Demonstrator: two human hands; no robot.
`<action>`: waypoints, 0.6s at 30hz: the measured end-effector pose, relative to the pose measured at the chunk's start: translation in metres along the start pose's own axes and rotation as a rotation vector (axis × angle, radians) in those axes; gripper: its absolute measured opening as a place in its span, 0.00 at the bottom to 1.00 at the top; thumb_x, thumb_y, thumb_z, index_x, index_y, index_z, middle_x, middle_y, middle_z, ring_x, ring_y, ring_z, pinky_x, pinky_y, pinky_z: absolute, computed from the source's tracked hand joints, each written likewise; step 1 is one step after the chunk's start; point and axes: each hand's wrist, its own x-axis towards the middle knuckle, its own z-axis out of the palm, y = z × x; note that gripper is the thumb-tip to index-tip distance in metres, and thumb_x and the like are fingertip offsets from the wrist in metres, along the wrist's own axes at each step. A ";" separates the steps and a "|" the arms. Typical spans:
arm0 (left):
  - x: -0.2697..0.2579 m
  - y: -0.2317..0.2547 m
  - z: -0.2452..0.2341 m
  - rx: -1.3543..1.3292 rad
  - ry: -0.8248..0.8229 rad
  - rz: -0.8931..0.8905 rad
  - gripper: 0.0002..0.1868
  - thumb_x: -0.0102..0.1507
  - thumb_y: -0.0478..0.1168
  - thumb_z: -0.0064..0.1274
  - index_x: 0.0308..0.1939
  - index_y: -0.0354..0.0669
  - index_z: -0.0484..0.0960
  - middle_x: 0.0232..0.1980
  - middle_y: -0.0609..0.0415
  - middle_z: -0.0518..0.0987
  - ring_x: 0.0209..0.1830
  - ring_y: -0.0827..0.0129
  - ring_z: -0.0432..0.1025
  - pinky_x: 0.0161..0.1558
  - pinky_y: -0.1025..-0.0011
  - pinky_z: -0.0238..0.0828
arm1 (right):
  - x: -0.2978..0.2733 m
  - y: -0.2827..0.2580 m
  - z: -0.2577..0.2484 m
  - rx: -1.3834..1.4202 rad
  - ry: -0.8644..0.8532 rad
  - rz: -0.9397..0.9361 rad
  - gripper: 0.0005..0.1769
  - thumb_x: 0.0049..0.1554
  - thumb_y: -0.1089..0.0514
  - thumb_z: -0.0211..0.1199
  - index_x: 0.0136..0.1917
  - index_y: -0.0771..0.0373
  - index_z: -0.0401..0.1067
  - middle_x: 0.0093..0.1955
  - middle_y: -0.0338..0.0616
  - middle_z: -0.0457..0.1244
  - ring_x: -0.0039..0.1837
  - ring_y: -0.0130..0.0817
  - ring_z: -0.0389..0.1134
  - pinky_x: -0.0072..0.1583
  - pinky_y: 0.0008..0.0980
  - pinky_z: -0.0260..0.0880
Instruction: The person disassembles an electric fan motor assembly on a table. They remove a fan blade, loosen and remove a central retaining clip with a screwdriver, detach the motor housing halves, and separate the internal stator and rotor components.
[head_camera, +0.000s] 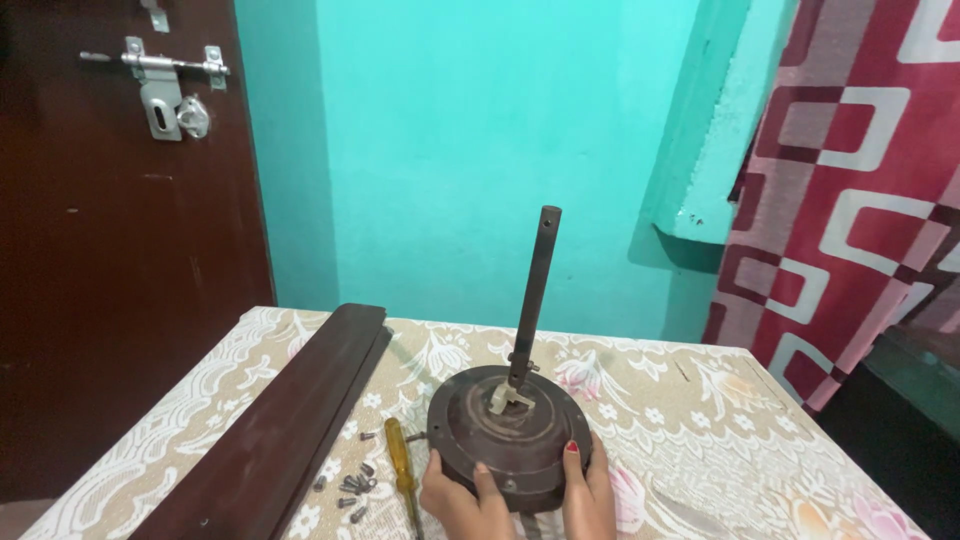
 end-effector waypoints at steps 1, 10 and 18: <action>0.003 0.002 0.001 0.092 0.004 0.090 0.40 0.60 0.35 0.49 0.74 0.30 0.51 0.68 0.29 0.59 0.63 0.44 0.66 0.65 0.57 0.63 | 0.001 0.000 0.000 0.018 -0.002 -0.016 0.32 0.62 0.53 0.54 0.76 0.70 0.58 0.71 0.58 0.63 0.72 0.43 0.64 0.71 0.35 0.58; 0.076 0.019 -0.023 -0.079 -0.360 -0.394 0.32 0.70 0.44 0.38 0.79 0.49 0.54 0.77 0.43 0.63 0.74 0.54 0.65 0.71 0.61 0.61 | 0.002 0.002 0.001 0.126 -0.052 -0.027 0.30 0.63 0.57 0.52 0.75 0.71 0.57 0.71 0.57 0.62 0.72 0.42 0.63 0.71 0.35 0.57; -0.007 -0.068 0.023 -0.006 0.088 0.162 0.44 0.61 0.44 0.48 0.76 0.29 0.49 0.70 0.25 0.59 0.67 0.40 0.62 0.67 0.55 0.57 | 0.002 -0.004 -0.002 0.178 -0.031 0.007 0.32 0.64 0.49 0.51 0.75 0.72 0.60 0.71 0.59 0.63 0.71 0.43 0.64 0.71 0.35 0.58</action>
